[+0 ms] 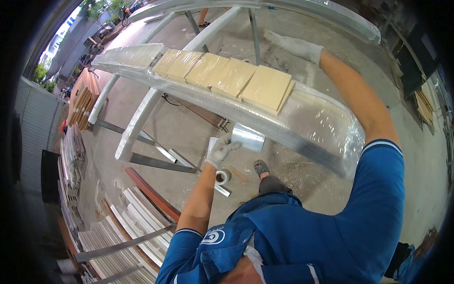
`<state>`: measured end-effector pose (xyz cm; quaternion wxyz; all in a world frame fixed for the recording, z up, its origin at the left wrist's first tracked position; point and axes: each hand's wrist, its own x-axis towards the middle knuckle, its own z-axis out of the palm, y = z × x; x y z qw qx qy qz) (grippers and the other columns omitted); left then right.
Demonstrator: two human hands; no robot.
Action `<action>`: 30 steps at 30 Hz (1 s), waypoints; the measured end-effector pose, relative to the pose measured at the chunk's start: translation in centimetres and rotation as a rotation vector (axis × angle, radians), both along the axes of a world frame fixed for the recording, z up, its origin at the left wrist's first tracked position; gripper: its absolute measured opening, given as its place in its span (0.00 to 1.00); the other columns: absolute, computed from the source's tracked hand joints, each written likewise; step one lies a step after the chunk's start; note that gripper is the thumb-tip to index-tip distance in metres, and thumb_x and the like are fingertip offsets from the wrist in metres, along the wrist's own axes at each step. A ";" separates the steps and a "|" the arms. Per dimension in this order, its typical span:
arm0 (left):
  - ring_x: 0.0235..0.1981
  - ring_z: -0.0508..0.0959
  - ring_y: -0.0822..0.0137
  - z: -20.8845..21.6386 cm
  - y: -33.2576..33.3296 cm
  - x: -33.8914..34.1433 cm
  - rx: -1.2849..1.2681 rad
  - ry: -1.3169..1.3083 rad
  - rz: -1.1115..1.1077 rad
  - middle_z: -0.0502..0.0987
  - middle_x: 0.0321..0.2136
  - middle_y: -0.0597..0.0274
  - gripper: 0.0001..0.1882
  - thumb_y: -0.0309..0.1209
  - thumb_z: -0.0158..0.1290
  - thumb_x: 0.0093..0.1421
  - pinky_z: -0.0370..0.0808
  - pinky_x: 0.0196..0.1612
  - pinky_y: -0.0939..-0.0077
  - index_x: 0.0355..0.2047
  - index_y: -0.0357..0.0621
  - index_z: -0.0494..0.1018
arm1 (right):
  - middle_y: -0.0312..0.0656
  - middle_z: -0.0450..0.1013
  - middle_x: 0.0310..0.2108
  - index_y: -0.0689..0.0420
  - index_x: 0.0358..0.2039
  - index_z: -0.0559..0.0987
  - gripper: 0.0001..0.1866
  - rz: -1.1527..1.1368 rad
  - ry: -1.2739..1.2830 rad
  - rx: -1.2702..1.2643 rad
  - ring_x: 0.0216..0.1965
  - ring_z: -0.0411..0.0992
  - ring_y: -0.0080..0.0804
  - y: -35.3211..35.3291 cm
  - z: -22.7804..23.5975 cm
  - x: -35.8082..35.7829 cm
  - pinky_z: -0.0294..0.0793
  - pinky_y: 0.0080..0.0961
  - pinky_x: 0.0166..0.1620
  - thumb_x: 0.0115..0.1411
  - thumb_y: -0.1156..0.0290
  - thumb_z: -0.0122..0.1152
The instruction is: The person wraps a long metal frame with plastic film, then retrieves a clipboard and pen. They write on a label, attach it to the wrapped frame, and place the clipboard on a nearby table.
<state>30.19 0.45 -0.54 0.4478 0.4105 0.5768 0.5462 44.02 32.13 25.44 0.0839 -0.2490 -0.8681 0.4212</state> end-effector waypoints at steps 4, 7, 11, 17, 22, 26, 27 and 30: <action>0.40 0.78 0.71 2.0 -6.9 0.8 0.080 -0.065 0.013 0.81 0.40 0.63 0.17 0.27 0.61 0.57 0.73 0.47 0.74 0.47 0.36 0.77 | 0.50 0.49 0.72 0.51 0.71 0.54 0.52 0.121 -0.159 0.041 0.74 0.39 0.47 -4.2 -1.7 -0.1 0.38 0.39 0.73 0.60 0.23 0.28; 0.41 0.79 0.70 4.7 -10.1 1.4 0.087 -0.225 0.160 0.81 0.41 0.62 0.20 0.27 0.65 0.53 0.74 0.47 0.72 0.46 0.37 0.77 | 0.50 0.48 0.72 0.47 0.72 0.50 0.50 0.140 -0.196 0.097 0.75 0.36 0.46 -6.3 -1.0 1.2 0.38 0.41 0.73 0.61 0.24 0.31; 0.38 0.77 0.72 10.4 -10.7 1.8 0.437 -0.295 0.277 0.81 0.38 0.64 0.21 0.30 0.69 0.50 0.73 0.46 0.76 0.44 0.38 0.78 | 0.45 0.52 0.71 0.42 0.72 0.53 0.47 0.112 0.063 0.320 0.69 0.54 0.50 -9.5 2.7 4.1 0.53 0.41 0.70 0.59 0.33 0.52; 0.41 0.77 0.71 19.8 -5.8 2.9 0.390 -0.026 0.253 0.80 0.40 0.62 0.22 0.29 0.68 0.53 0.73 0.48 0.75 0.47 0.34 0.76 | 0.46 0.71 0.59 0.47 0.66 0.66 0.33 0.512 0.155 0.536 0.53 0.75 0.42 -14.9 4.6 3.1 0.74 0.36 0.57 0.60 0.63 0.62; 0.49 0.76 0.66 17.0 -2.3 1.8 0.708 -0.071 0.713 0.78 0.44 0.58 0.19 0.29 0.60 0.62 0.72 0.55 0.72 0.51 0.34 0.73 | 0.41 0.78 0.46 0.51 0.60 0.72 0.28 0.460 0.771 1.453 0.44 0.78 0.38 -4.8 10.5 3.6 0.80 0.29 0.46 0.58 0.69 0.62; 0.52 0.75 0.66 7.4 0.8 1.8 0.058 -0.109 0.716 0.76 0.50 0.59 0.19 0.28 0.55 0.64 0.74 0.53 0.70 0.55 0.39 0.71 | 0.40 0.79 0.42 0.50 0.55 0.74 0.24 0.124 0.538 1.421 0.43 0.78 0.40 5.5 7.6 6.2 0.80 0.32 0.43 0.56 0.71 0.61; 0.50 0.76 0.66 4.6 3.4 3.4 0.169 -0.183 0.636 0.77 0.50 0.60 0.19 0.29 0.54 0.64 0.74 0.52 0.71 0.55 0.40 0.72 | 0.42 0.78 0.41 0.49 0.53 0.74 0.22 0.053 0.376 1.353 0.44 0.78 0.40 7.2 5.2 5.9 0.80 0.32 0.43 0.56 0.71 0.60; 0.49 0.76 0.66 -1.4 11.4 8.1 0.202 -0.312 0.522 0.77 0.50 0.60 0.19 0.30 0.53 0.64 0.73 0.51 0.73 0.56 0.40 0.72 | 0.44 0.79 0.36 0.50 0.48 0.75 0.18 0.185 -0.415 1.098 0.38 0.79 0.45 9.2 -5.5 5.3 0.81 0.35 0.42 0.55 0.71 0.62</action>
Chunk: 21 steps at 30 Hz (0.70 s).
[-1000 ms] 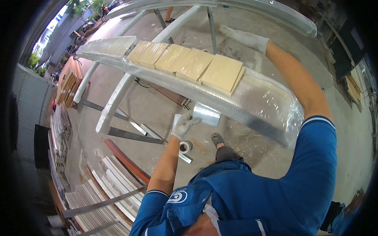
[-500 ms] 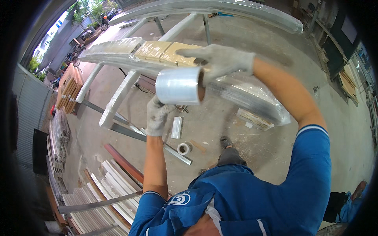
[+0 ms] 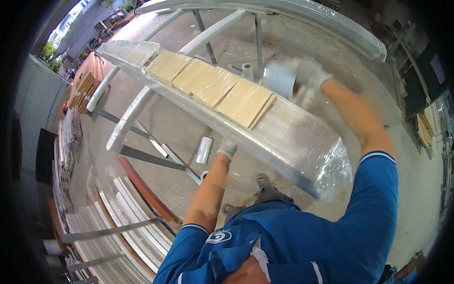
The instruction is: The person wraps a long metal frame with plastic film, then retrieves a clipboard and pen. They write on a label, attach it to the wrapped frame, and place the clipboard on a nearby table.
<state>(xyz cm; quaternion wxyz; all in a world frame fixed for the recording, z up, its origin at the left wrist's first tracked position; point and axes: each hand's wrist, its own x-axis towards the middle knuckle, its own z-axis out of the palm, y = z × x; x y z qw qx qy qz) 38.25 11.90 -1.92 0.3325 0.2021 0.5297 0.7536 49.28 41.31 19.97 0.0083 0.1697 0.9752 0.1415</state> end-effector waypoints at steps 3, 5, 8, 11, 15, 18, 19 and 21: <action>0.49 0.76 0.66 -2.5 5.5 2.8 -0.075 0.059 0.004 0.77 0.50 0.59 0.21 0.31 0.52 0.64 0.73 0.52 0.74 0.56 0.39 0.72 | 0.46 0.77 0.41 0.49 0.54 0.72 0.24 0.132 -0.385 -0.202 0.41 0.78 0.47 -0.9 -10.0 0.2 0.78 0.38 0.45 0.56 0.68 0.61; 0.49 0.76 0.65 -2.6 5.9 3.4 -0.150 0.079 0.032 0.77 0.51 0.59 0.21 0.32 0.52 0.64 0.72 0.52 0.74 0.57 0.38 0.71 | 0.47 0.74 0.46 0.51 0.57 0.70 0.27 0.124 -0.360 -0.400 0.46 0.75 0.47 -1.6 -13.5 0.3 0.75 0.38 0.50 0.55 0.67 0.62; 0.49 0.76 0.65 -0.1 -0.3 2.9 -0.307 0.023 0.059 0.77 0.51 0.58 0.23 0.33 0.52 0.64 0.72 0.52 0.75 0.58 0.37 0.71 | 0.50 0.70 0.53 0.52 0.61 0.68 0.33 0.162 -0.332 -0.576 0.52 0.72 0.47 -2.0 -10.6 0.8 0.70 0.37 0.56 0.54 0.66 0.64; 0.51 0.75 0.65 6.3 -11.6 2.9 -0.367 -0.156 0.072 0.77 0.50 0.55 0.25 0.33 0.53 0.62 0.69 0.55 0.74 0.57 0.31 0.69 | 0.52 0.66 0.61 0.54 0.65 0.65 0.38 0.194 -0.144 -0.594 0.59 0.68 0.48 -3.1 -0.5 0.6 0.66 0.37 0.63 0.53 0.65 0.65; 0.56 0.75 0.55 18.9 -20.0 3.8 0.082 0.128 0.170 0.74 0.55 0.49 0.39 0.44 0.61 0.53 0.73 0.59 0.58 0.61 0.33 0.65 | 0.50 0.67 0.63 0.61 0.65 0.65 0.46 0.657 0.330 -0.802 0.58 0.71 0.46 -8.9 11.5 3.5 0.70 0.37 0.62 0.46 0.62 0.74; 0.48 0.79 0.53 24.9 -15.3 4.6 0.073 0.320 0.331 0.75 0.51 0.44 0.48 0.43 0.69 0.45 0.79 0.51 0.63 0.60 0.29 0.62 | 0.50 0.71 0.57 0.61 0.65 0.64 0.44 1.012 0.472 -0.708 0.50 0.76 0.45 -14.1 12.0 3.2 0.77 0.35 0.53 0.49 0.61 0.71; 0.47 0.79 0.55 25.7 -12.7 4.2 0.064 0.456 0.319 0.75 0.49 0.47 0.42 0.42 0.65 0.50 0.78 0.50 0.63 0.59 0.29 0.63 | 0.50 0.73 0.55 0.61 0.64 0.66 0.41 1.080 0.463 -0.609 0.48 0.77 0.44 -13.8 12.0 2.9 0.78 0.34 0.51 0.52 0.61 0.69; 0.44 0.79 0.59 25.5 -8.3 2.1 0.125 0.686 0.271 0.76 0.45 0.52 0.32 0.39 0.58 0.59 0.77 0.50 0.64 0.58 0.29 0.64 | 0.48 0.77 0.49 0.61 0.62 0.69 0.33 1.065 0.676 -0.513 0.44 0.78 0.41 -11.5 11.2 2.1 0.80 0.33 0.46 0.57 0.61 0.64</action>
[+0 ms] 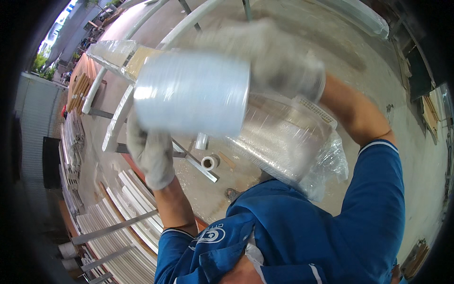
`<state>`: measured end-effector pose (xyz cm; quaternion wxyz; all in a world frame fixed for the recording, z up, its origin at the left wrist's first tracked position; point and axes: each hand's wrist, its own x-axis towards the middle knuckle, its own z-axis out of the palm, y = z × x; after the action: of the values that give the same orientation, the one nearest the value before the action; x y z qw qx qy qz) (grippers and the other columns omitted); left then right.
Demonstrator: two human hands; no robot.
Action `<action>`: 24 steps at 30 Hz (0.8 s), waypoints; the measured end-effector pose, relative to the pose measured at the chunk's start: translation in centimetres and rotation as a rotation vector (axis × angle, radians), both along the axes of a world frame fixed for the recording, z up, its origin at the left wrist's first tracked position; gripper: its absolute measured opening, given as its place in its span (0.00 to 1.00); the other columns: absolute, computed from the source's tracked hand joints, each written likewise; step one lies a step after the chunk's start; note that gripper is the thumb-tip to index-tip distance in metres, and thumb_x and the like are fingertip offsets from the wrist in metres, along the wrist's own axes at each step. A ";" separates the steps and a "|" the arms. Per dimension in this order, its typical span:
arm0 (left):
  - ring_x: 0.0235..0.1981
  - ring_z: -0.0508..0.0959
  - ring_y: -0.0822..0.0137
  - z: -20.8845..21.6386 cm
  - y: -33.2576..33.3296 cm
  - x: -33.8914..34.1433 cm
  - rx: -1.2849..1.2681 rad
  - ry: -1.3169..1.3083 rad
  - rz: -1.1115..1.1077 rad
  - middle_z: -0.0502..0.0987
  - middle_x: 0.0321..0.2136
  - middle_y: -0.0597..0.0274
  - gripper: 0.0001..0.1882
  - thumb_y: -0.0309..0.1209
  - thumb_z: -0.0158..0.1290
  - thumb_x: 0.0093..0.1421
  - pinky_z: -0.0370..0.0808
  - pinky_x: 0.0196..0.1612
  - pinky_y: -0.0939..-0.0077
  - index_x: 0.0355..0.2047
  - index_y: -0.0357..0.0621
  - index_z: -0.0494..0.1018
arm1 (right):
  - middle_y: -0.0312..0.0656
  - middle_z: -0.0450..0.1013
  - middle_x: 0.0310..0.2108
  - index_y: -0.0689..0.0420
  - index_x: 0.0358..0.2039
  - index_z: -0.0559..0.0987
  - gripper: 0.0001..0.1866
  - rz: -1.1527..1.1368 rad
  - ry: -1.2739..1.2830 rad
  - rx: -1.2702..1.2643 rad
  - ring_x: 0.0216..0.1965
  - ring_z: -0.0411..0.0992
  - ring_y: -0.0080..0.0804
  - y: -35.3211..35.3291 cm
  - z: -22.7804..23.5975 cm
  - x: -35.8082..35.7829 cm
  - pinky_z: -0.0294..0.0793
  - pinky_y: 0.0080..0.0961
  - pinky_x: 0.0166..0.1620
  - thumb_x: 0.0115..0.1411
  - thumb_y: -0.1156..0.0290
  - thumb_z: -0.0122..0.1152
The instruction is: The person wraps a long metal frame with plastic film, then retrieves a clipboard and pen. They write on a label, attach it to the wrapped frame, and place the clipboard on a nearby table.
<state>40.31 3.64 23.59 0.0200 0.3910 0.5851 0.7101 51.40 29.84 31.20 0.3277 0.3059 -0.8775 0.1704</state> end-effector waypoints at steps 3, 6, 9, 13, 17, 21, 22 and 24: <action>0.43 0.77 0.63 -4.8 1.6 -3.8 0.259 -0.020 0.227 0.76 0.43 0.56 0.23 0.37 0.51 0.67 0.74 0.51 0.65 0.55 0.32 0.68 | 0.49 0.80 0.43 0.51 0.60 0.71 0.37 -0.604 0.241 0.286 0.40 0.80 0.42 8.3 -0.3 0.2 0.80 0.33 0.37 0.48 0.57 0.68; 0.50 0.74 0.62 -12.8 0.9 -6.6 0.031 -0.563 0.495 0.75 0.47 0.55 0.18 0.33 0.45 0.67 0.72 0.55 0.63 0.52 0.36 0.72 | 0.46 0.79 0.38 0.52 0.57 0.74 0.21 -0.782 -0.323 0.172 0.38 0.79 0.34 13.0 -7.1 -0.7 0.81 0.30 0.42 0.64 0.62 0.55; 0.47 0.75 0.65 -23.1 6.5 -2.7 -0.210 -0.620 0.130 0.76 0.45 0.60 0.15 0.32 0.46 0.65 0.72 0.51 0.69 0.48 0.38 0.74 | 0.49 0.79 0.41 0.53 0.52 0.77 0.18 -0.751 -0.876 0.349 0.42 0.78 0.44 12.5 -17.8 -2.8 0.79 0.35 0.46 0.63 0.64 0.55; 0.46 0.75 0.68 -29.4 10.8 1.0 -0.303 -0.672 -0.127 0.76 0.44 0.61 0.15 0.32 0.46 0.65 0.73 0.49 0.71 0.47 0.38 0.75 | 0.51 0.78 0.45 0.53 0.53 0.76 0.20 -0.606 -1.144 0.190 0.47 0.76 0.51 9.5 -23.6 -3.6 0.75 0.40 0.52 0.60 0.67 0.55; 0.45 0.75 0.69 -23.0 -0.4 -0.8 -0.420 -0.932 0.006 0.76 0.45 0.60 0.19 0.35 0.51 0.63 0.72 0.51 0.68 0.51 0.36 0.73 | 0.51 0.73 0.54 0.51 0.65 0.66 0.36 -0.653 -1.064 0.165 0.55 0.72 0.48 8.8 -13.7 -0.9 0.69 0.39 0.60 0.54 0.72 0.62; 0.55 0.76 0.56 -10.0 -9.9 0.7 0.111 -0.811 -0.067 0.76 0.52 0.49 0.36 0.40 0.61 0.54 0.72 0.59 0.64 0.58 0.29 0.67 | 0.50 0.68 0.61 0.51 0.69 0.60 0.47 -0.344 -0.832 -0.395 0.62 0.67 0.45 5.9 -1.9 2.6 0.63 0.35 0.65 0.48 0.73 0.70; 0.55 0.76 0.55 -7.0 -9.5 1.1 0.212 -0.733 -0.089 0.76 0.52 0.48 0.36 0.40 0.62 0.52 0.72 0.59 0.62 0.57 0.29 0.68 | 0.50 0.68 0.61 0.53 0.69 0.60 0.46 -0.147 -0.691 -0.398 0.61 0.68 0.44 3.8 -1.2 2.1 0.65 0.35 0.65 0.48 0.72 0.70; 0.53 0.77 0.55 -2.1 -6.5 2.0 0.112 -0.525 0.001 0.77 0.51 0.48 0.37 0.43 0.64 0.52 0.73 0.58 0.59 0.56 0.30 0.69 | 0.50 0.70 0.59 0.56 0.67 0.62 0.44 0.019 -0.467 -0.330 0.60 0.70 0.43 -0.2 -0.3 1.1 0.68 0.34 0.62 0.50 0.69 0.70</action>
<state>42.29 -2.83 21.46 0.1490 0.1939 0.5200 0.8184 52.51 29.61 30.91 0.1603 0.2094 -0.8867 0.3798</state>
